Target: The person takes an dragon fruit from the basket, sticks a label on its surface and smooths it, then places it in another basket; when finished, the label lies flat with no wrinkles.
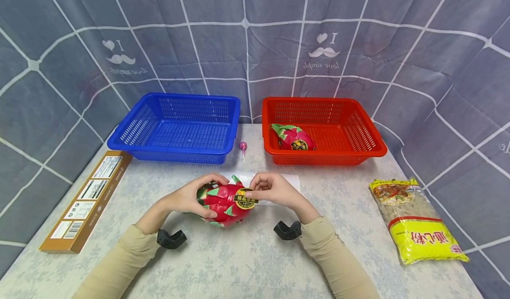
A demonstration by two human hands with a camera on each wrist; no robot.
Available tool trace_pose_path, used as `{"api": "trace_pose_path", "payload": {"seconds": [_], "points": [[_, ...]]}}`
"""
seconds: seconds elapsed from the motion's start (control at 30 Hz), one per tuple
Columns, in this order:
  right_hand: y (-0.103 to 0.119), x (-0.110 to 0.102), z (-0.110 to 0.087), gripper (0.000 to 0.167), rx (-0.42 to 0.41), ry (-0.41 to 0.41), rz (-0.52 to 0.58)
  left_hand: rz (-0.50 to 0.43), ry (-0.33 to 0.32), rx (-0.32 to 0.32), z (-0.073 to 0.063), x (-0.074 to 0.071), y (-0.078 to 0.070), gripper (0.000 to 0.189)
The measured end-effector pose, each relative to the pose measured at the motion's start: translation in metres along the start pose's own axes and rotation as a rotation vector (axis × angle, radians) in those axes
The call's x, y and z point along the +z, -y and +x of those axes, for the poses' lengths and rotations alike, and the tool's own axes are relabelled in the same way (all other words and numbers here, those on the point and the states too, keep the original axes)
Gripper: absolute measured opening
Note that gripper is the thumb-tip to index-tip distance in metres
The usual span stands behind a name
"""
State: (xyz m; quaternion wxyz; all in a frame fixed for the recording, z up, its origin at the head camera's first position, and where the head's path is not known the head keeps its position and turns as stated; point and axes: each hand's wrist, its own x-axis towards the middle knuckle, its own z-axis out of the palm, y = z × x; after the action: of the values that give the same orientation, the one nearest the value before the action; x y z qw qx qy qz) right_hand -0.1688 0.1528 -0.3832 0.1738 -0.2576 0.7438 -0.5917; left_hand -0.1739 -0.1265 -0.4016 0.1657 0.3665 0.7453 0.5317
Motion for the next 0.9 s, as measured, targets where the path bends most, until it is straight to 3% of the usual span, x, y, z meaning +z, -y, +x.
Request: {"api": "trace_pose_path", "payload": {"seconds": [0.1, 0.57, 0.7, 0.9], "points": [[-0.003, 0.001, 0.001, 0.013, 0.002, 0.008, -0.018, -0.015, -0.009, -0.024, 0.000, -0.002, 0.007, 0.065], [-0.010, 0.010, 0.007, 0.013, 0.025, -0.135, -0.038, -0.024, -0.001, -0.028, 0.000, -0.002, 0.008, 0.065], [-0.010, 0.013, 0.008, 0.014, 0.000, -0.161, -0.096, -0.029, 0.005, -0.026, 0.000, -0.002, 0.008, 0.065], [-0.008, 0.016, 0.007, 0.024, -0.058, -0.236, -0.270, -0.034, 0.002, -0.031, 0.000, -0.002, 0.007, 0.065]]}}
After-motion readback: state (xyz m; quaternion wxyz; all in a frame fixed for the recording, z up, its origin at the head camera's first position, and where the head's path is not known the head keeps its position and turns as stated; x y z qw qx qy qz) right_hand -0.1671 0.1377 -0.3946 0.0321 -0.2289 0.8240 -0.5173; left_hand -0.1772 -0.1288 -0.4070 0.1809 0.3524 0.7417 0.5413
